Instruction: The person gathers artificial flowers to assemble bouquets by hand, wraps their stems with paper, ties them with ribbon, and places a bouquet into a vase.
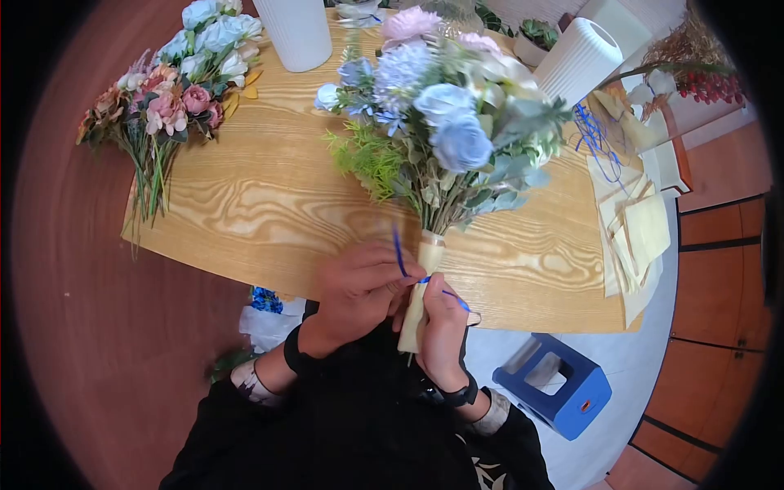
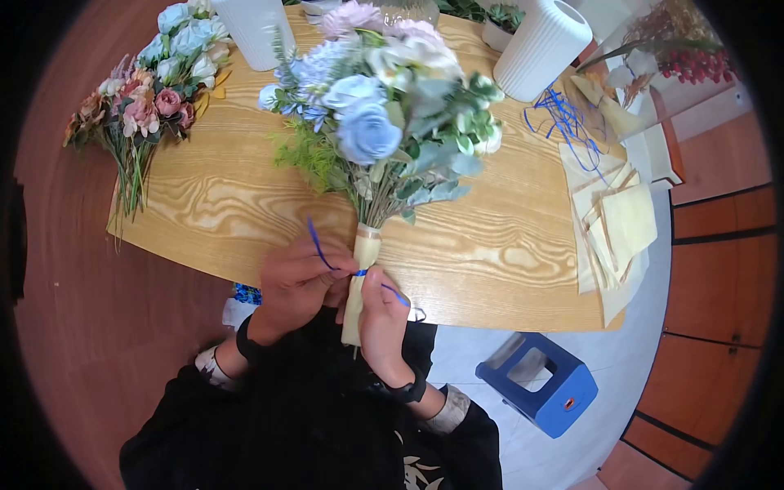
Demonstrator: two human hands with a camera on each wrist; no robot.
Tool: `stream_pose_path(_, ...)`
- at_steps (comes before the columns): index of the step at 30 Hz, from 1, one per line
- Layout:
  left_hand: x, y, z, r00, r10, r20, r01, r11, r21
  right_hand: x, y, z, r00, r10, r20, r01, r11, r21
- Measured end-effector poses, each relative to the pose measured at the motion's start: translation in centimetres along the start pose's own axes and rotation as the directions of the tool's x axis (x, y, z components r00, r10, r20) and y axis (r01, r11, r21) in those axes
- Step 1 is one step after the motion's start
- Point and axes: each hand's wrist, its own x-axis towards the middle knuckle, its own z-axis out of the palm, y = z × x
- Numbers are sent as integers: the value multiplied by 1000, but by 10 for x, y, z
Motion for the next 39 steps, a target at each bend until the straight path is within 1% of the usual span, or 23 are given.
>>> stream_pose_path(2, 2, 2, -4, 999, 33, 35, -35, 998, 53, -2, 10, -4, 977, -200, -72, 165, 926, -340)
stream_pose_path(3, 2, 3, -6, 999, 26, 32, -28, 999, 37, -6, 5, -7, 981, -189, -45, 145, 867, -477)
stream_pose_path(4, 1, 4, -7, 999, 20, 26, -20, 1000, 20, -6, 3, -9, 982, -184, -44, 141, 865, -482)
stream_pose_path(5, -1, 5, -8, 1000, 16, 18, -16, 1000, 19, -5, 2, -10, 926, -374, 61, 324, 697, -640)
stream_pose_path(6, -4, 5, -10, 998, -62, 29, 61, 998, 25, -5, 1, -11, 829, -521, 204, 477, 468, -744)
stream_pose_path(7, -6, 6, -11, 989, -139, 40, 138, 990, 31, -6, -1, -11, 809, -562, 172, 466, 435, -771)
stream_pose_path(8, -7, 7, -13, 989, -145, 31, 144, 989, 32, -9, -6, -11, 813, -554, 179, 466, 435, -770)
stream_pose_path(10, -6, 10, -16, 988, -44, 148, 32, 996, 82, -14, -21, -15, 759, -615, 214, 476, 298, -827)
stream_pose_path(11, -6, 17, -16, 982, -98, 160, 79, 990, 120, -14, -24, -21, 739, -631, 236, 492, 266, -829)
stream_pose_path(12, -5, 18, -17, 983, -98, 157, 80, 990, 117, -14, -27, -23, 740, -629, 238, 491, 263, -830)
stream_pose_path(14, -4, 19, -17, 983, 37, 179, -63, 988, 141, -16, -36, -25, 649, -687, 327, 600, 199, -775)
stream_pose_path(15, -4, 19, -16, 984, 38, 173, -63, 988, 140, -22, -43, -23, 682, -638, 357, 585, 182, -791)
stream_pose_path(16, -5, 19, -15, 976, 72, 206, -105, 982, 154, -21, -43, -22, 681, -636, 363, 587, 179, -789)
stream_pose_path(18, -7, 18, -15, 967, 103, 233, -145, 975, 169, -20, -40, -21, 619, -656, 431, 704, 220, -675)
stream_pose_path(20, -10, 13, -15, 944, 155, 292, -184, 980, 74, -19, -42, -14, 636, -607, 476, 714, 231, -661)
stream_pose_path(22, -14, 10, -13, 950, 139, 281, -159, 986, 47, -14, -40, -7, 653, -534, 537, 728, 246, -640)
stream_pose_path(23, -16, 8, -13, 955, 123, 271, -133, 991, 21, -9, -37, -4, 609, -550, 572, 768, 227, -599)
stream_pose_path(27, -20, 2, -18, 959, 119, 258, -130, 991, 26, -3, -33, 0, 602, -532, 595, 777, 217, -591)
stream_pose_path(29, -22, 3, -19, 971, 14, 238, -19, 1000, 16, -2, -35, 3, 580, -486, 654, 796, 165, -583)
stream_pose_path(32, -23, 6, -19, 966, -53, 254, 54, 999, 2, 2, -33, 0, 560, -492, 667, 809, 153, -567)
stream_pose_path(36, -24, -1, -13, 977, 14, 213, -2, 998, -57, 1, -33, -3, 524, -491, 696, 828, 102, -551)
stream_pose_path(38, -25, -2, -12, 977, 34, 210, -21, 998, -64, 0, -31, -4, 456, -506, 733, 852, 10, -523)
stream_pose_path(39, -24, 0, -12, 977, 34, 211, -21, 998, -64, 0, -32, -4, 456, -505, 732, 852, 10, -524)
